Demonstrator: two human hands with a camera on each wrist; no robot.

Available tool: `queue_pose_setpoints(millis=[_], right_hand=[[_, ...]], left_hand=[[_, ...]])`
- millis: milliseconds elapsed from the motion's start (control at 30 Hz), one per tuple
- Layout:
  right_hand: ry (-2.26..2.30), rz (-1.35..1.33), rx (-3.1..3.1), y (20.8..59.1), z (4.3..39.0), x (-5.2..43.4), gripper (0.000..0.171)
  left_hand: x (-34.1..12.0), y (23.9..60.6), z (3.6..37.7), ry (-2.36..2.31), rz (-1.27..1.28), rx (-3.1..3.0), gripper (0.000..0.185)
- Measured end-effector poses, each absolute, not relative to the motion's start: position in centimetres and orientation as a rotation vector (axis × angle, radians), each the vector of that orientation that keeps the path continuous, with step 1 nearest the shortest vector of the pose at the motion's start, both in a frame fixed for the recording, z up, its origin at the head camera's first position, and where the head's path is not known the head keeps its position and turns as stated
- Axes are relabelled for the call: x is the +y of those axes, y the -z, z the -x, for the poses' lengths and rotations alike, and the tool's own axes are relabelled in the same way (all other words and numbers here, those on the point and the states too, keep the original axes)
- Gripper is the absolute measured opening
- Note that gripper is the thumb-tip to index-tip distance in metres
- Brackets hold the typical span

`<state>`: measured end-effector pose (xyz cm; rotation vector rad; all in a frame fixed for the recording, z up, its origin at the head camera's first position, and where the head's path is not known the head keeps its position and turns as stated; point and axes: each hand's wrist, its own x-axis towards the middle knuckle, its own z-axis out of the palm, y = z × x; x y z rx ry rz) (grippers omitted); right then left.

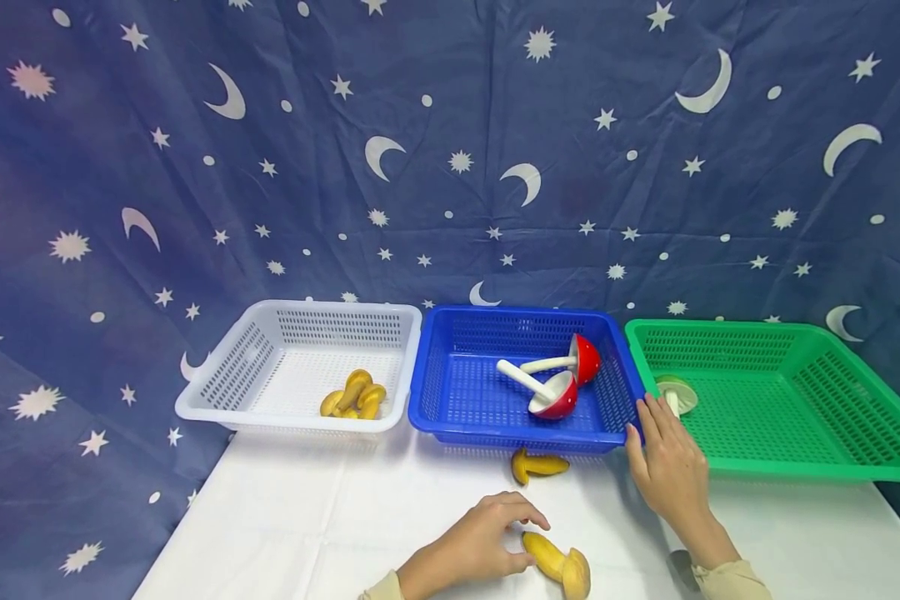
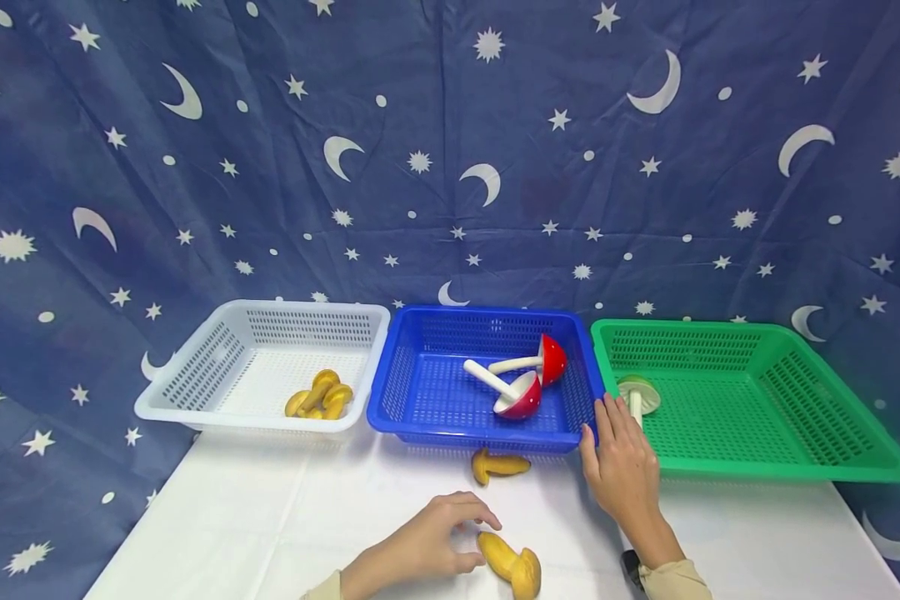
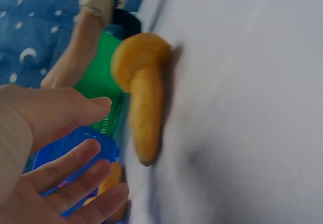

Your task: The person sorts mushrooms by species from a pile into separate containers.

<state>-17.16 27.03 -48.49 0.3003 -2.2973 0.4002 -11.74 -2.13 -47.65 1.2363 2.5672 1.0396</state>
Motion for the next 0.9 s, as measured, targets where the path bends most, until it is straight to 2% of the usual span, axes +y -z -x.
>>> queue_pose_setpoints(millis=[167,333,567,900], right_hand=[[-0.395,-0.295,-2.293,48.6,17.2,27.0,0.046],[-0.396,-0.295,-2.286,48.6,17.2,27.0,0.047],[-0.404,-0.29,-2.278,48.6,17.3,26.8,0.047],[-0.4,-0.293,-2.274,48.6,17.3,26.8,0.047]], left_hand=[[-1.3,48.3,11.5,-0.8,-1.274,2.56,0.04],[-0.9,48.9,11.4,-0.686,-1.371,2.522,0.035],[-0.9,49.0,11.6,-0.698,-1.4,2.501,0.025],[-0.9,49.0,11.3,-0.741,-1.322,2.462,0.027]])
